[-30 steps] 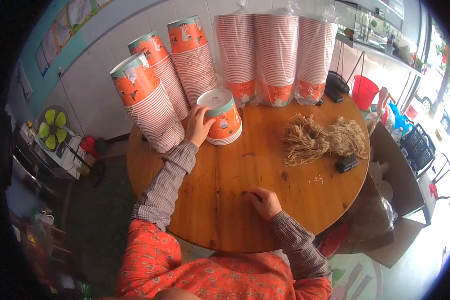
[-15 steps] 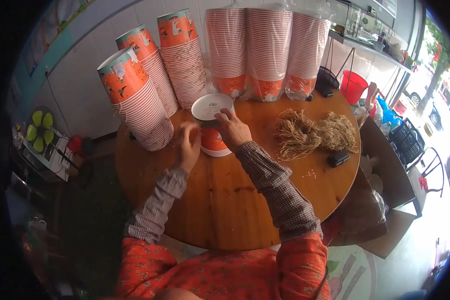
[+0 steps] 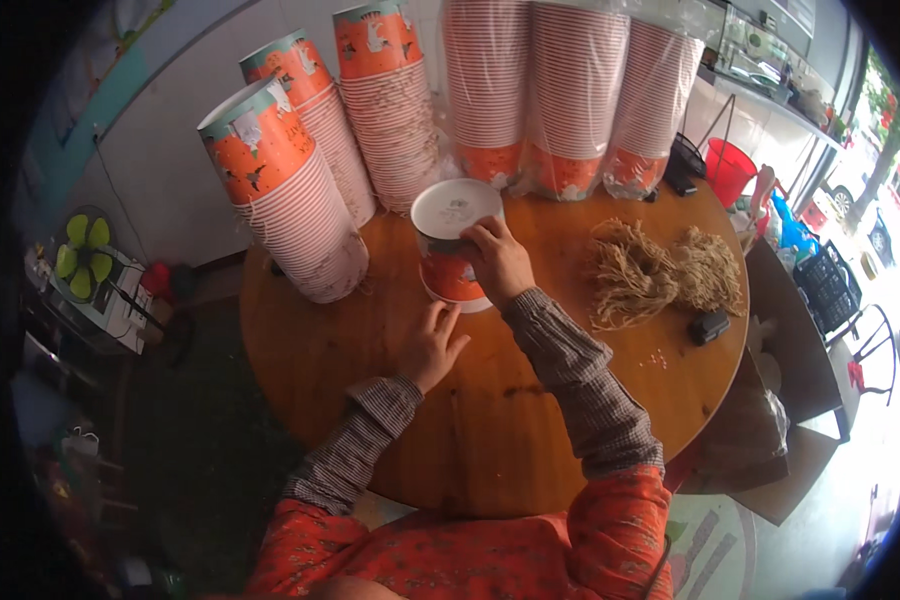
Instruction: Threading and tying thin strings through holes in paper buckets to create handles.
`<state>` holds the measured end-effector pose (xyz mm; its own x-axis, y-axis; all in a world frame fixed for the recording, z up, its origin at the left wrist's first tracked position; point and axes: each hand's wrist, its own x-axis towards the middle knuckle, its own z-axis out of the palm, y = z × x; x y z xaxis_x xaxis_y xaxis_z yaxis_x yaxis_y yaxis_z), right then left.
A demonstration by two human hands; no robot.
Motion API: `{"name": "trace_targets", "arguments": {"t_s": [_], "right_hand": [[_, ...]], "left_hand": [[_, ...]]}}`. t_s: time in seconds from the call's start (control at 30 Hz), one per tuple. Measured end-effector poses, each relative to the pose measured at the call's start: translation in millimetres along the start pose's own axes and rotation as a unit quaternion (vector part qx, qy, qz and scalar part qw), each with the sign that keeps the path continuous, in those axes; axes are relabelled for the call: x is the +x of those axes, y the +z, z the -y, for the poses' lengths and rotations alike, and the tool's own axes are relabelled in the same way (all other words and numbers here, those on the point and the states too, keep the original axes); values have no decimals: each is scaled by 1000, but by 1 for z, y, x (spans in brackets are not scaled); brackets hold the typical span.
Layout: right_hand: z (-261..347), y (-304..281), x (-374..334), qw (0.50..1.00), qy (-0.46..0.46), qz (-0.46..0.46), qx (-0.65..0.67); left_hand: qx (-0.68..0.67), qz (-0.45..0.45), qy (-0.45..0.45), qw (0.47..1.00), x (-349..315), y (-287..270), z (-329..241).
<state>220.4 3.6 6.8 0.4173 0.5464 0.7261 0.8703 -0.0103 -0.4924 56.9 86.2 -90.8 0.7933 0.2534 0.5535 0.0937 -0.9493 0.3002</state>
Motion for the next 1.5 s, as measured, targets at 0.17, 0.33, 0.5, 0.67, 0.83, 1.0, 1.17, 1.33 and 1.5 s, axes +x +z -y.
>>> {"name": "trace_targets", "arguments": {"t_s": [0.17, 0.33, 0.5, 0.67, 0.83, 1.0, 1.17, 1.33, 1.5], "right_hand": [[2, 0, 8, 999, -13, 10, 36], [9, 4, 36, 996, -17, 30, 80], [-2, -18, 60, 997, -36, -12, 73], [23, -72, 79, 977, 32, -76, 195], [43, -160, 70, 903, 55, -166, 393], [1, -153, -40, 815, 245, -101, 515], [-69, -109, -131, 636, 477, -19, 607], [-53, -61, -140, 665, 509, 92, 539], [-78, -46, -168, 940, 293, 114, 135]], "left_hand": [[53, -25, 12, 998, 6, -3, -2], [74, -59, 9, 995, 12, 6, 0], [50, -50, -16, 997, 15, 23, 5], [-38, -65, -40, 996, 18, 48, 13], [-50, -106, -31, 993, 18, 59, 16], [-162, -90, -171, 968, 12, 83, 18], [-274, -35, -186, 943, 21, 57, 0], [-401, -143, -176, 887, -14, 32, 50], [-618, -121, -422, 652, 9, 38, 7]]}}
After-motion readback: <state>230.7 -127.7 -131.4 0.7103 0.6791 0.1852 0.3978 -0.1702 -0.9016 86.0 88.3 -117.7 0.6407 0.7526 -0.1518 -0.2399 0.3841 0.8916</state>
